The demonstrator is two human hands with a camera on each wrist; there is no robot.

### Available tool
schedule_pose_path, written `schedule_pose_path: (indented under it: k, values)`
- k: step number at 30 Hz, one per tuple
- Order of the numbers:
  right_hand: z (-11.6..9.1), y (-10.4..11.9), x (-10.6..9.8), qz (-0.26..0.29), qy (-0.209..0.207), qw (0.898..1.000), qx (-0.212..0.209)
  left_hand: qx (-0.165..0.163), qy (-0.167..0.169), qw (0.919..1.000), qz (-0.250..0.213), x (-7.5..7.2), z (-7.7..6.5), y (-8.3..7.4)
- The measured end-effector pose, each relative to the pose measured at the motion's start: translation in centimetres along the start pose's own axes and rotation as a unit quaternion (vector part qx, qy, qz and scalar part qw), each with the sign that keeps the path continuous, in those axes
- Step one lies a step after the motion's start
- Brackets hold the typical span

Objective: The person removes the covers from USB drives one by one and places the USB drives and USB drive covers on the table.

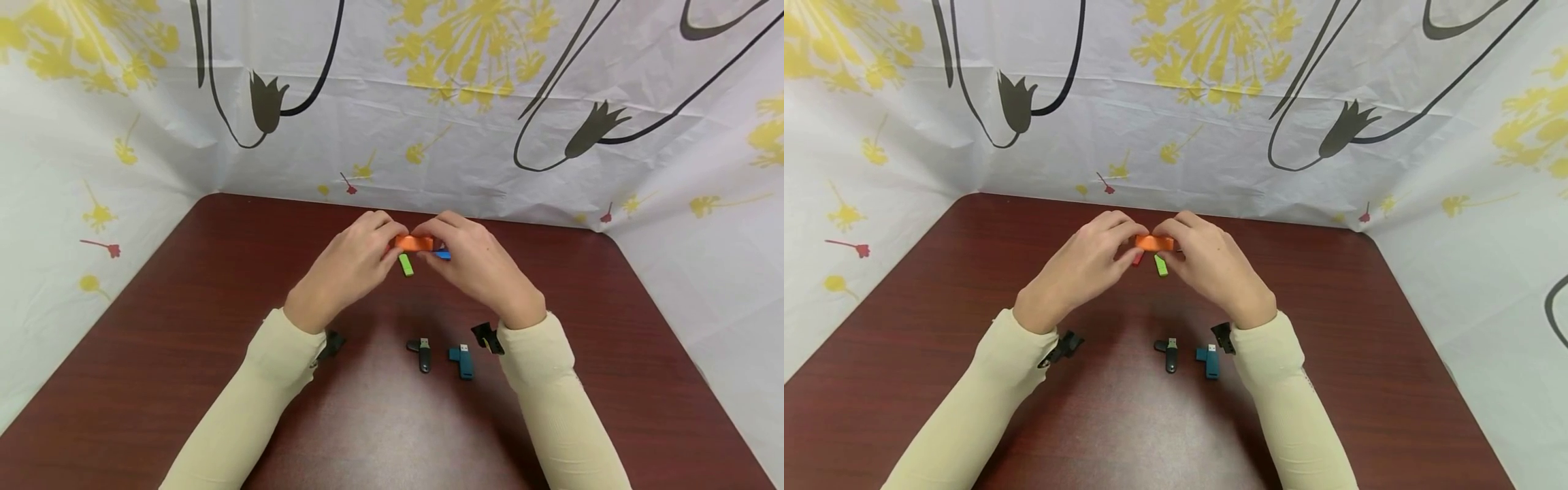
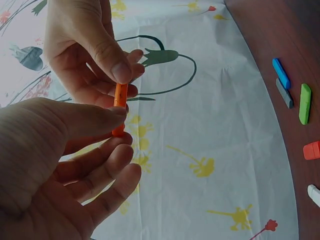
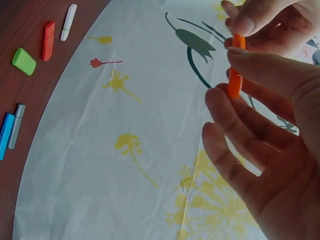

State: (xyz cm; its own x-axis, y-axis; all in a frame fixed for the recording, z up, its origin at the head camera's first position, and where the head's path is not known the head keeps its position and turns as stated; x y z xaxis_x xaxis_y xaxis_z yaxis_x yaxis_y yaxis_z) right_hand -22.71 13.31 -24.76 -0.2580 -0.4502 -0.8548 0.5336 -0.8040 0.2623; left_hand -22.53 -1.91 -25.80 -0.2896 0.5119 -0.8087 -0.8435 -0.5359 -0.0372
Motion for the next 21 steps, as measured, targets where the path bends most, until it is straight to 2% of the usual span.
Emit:
schedule_pose_path:
  k: [7, 16, 21]
  values:
    - [0.0, -0.2, -0.2, -0.005, -0.017, 1.000, 0.002, 0.003, -0.009, 1.0000, 0.001, -0.2, 0.1, -0.1]
    - [0.1, -0.2, -0.5, 0.002, -0.030, 1.000, -0.003, 0.021, -0.056, 0.9981, -0.011, -0.8, 0.0, 0.0]
    - [0.0, -0.5, -0.7, -0.002, -0.022, 1.000, 0.004, 0.012, -0.074, 0.9969, -0.020, -1.4, -0.1, 0.4]
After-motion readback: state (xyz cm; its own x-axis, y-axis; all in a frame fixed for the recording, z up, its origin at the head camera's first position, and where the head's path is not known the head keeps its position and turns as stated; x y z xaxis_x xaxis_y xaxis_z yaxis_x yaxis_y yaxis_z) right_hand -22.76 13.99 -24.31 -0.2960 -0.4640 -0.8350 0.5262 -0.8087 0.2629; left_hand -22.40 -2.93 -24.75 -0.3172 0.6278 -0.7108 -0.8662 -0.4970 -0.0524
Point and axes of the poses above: each hand's wrist, its own z-axis towards the middle knuckle, its own x-axis out of the palm, y = z × x, the point moved 5 cm from there along z, towards the middle knuckle, and after that the axes turned 13 degrees about x, right-handed, at the moved point
